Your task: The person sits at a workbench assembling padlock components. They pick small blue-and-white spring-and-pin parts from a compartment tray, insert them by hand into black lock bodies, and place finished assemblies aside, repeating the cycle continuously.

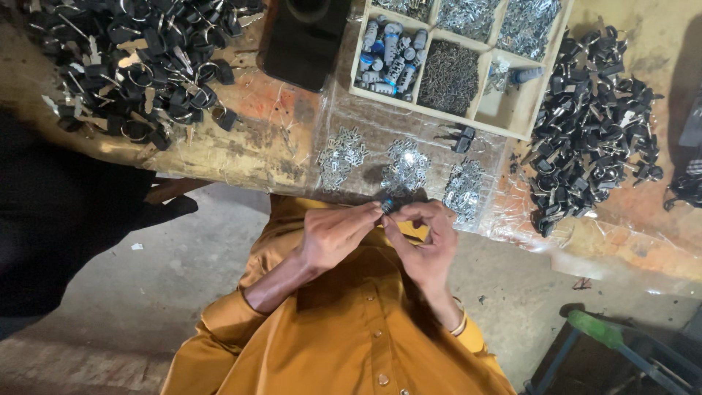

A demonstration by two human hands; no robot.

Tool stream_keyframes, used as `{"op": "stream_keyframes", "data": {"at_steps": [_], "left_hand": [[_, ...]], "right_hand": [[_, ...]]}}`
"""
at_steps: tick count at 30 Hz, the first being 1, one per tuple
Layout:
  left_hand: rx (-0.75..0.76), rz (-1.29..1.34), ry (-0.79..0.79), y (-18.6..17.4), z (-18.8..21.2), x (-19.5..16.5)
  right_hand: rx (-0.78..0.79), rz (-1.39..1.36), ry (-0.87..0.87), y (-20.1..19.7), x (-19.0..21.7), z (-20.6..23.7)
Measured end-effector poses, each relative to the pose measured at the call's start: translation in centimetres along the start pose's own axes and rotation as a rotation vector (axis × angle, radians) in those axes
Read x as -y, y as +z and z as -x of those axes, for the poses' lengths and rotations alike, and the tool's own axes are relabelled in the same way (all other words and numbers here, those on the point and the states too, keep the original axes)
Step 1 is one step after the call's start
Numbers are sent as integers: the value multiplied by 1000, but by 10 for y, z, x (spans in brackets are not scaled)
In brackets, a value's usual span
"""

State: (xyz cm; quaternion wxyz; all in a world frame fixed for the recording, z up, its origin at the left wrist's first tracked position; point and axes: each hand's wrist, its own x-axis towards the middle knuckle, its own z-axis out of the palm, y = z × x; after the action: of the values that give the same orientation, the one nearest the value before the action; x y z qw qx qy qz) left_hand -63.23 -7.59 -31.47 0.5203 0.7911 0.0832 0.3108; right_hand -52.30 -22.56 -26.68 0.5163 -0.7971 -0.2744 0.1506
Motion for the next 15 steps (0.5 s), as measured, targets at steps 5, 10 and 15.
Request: {"op": "stream_keyframes", "data": {"at_steps": [5, 10, 15], "left_hand": [[30, 62, 114, -6, -8, 0], [128, 88, 168, -16, -19, -7], [63, 143, 120, -18, -27, -17]], "right_hand": [[239, 363, -146, -26, 18, -26], [516, 172, -101, -37, 33, -56], [94, 738, -270, -53, 43, -94]]}}
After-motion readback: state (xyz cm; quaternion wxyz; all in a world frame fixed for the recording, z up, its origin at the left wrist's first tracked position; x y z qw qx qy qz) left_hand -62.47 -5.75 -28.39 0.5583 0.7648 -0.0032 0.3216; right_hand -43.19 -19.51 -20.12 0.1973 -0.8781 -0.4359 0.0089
